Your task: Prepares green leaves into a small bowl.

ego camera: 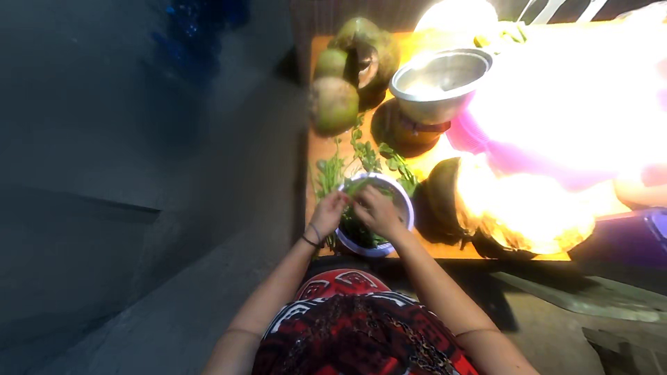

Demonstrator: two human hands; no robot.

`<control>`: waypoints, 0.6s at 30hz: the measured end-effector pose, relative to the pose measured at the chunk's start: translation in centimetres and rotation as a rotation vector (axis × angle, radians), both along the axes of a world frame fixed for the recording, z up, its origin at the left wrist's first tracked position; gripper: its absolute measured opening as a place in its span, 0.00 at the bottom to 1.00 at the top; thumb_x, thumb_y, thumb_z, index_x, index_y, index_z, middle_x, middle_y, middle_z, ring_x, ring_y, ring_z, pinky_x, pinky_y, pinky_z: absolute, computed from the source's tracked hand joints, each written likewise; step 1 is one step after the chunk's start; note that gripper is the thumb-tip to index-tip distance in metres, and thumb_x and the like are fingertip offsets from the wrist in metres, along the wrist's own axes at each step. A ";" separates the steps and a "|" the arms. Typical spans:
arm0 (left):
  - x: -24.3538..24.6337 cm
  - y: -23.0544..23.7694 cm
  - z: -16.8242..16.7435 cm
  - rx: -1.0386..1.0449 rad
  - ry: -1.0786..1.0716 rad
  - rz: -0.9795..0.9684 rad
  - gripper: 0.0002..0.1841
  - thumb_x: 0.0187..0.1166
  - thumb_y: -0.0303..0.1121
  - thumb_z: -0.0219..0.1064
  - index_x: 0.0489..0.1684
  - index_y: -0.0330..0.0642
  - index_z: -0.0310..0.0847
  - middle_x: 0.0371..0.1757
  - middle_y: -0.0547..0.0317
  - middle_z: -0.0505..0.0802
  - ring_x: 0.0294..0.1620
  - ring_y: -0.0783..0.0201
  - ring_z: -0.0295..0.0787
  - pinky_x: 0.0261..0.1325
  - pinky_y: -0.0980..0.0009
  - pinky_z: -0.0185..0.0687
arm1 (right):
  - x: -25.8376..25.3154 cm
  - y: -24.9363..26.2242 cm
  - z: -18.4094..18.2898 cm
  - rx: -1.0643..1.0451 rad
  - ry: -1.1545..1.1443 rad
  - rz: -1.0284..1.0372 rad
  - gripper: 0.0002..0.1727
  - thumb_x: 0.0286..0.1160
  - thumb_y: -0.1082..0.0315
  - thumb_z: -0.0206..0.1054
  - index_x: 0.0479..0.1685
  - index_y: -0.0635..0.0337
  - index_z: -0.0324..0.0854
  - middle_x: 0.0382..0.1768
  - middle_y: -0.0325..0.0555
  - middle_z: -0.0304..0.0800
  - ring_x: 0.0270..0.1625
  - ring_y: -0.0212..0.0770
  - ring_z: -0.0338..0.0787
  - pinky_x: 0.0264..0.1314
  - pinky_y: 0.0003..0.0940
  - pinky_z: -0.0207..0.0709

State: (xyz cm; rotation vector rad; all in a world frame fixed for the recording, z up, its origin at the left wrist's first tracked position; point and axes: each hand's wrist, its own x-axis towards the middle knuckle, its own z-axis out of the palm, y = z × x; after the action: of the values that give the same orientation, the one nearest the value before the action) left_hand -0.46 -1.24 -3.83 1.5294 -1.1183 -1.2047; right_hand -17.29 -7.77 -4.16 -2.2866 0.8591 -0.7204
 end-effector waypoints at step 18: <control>0.7 0.4 2.1 0.014 0.024 -0.177 0.12 0.91 0.32 0.56 0.46 0.38 0.85 0.32 0.63 0.86 0.24 0.78 0.71 0.28 0.80 0.67 | -1.7 -2.0 0.6 1.438 -0.686 -0.316 0.29 0.94 0.44 0.34 0.44 0.47 0.79 0.26 0.38 0.87 0.20 0.32 0.82 0.18 0.27 0.76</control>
State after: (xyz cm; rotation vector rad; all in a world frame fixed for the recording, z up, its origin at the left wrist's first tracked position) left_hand 0.25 -0.86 -1.74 1.4462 -1.2523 -1.3480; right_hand -19.02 -9.77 -3.53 -0.5839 0.9110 -0.6047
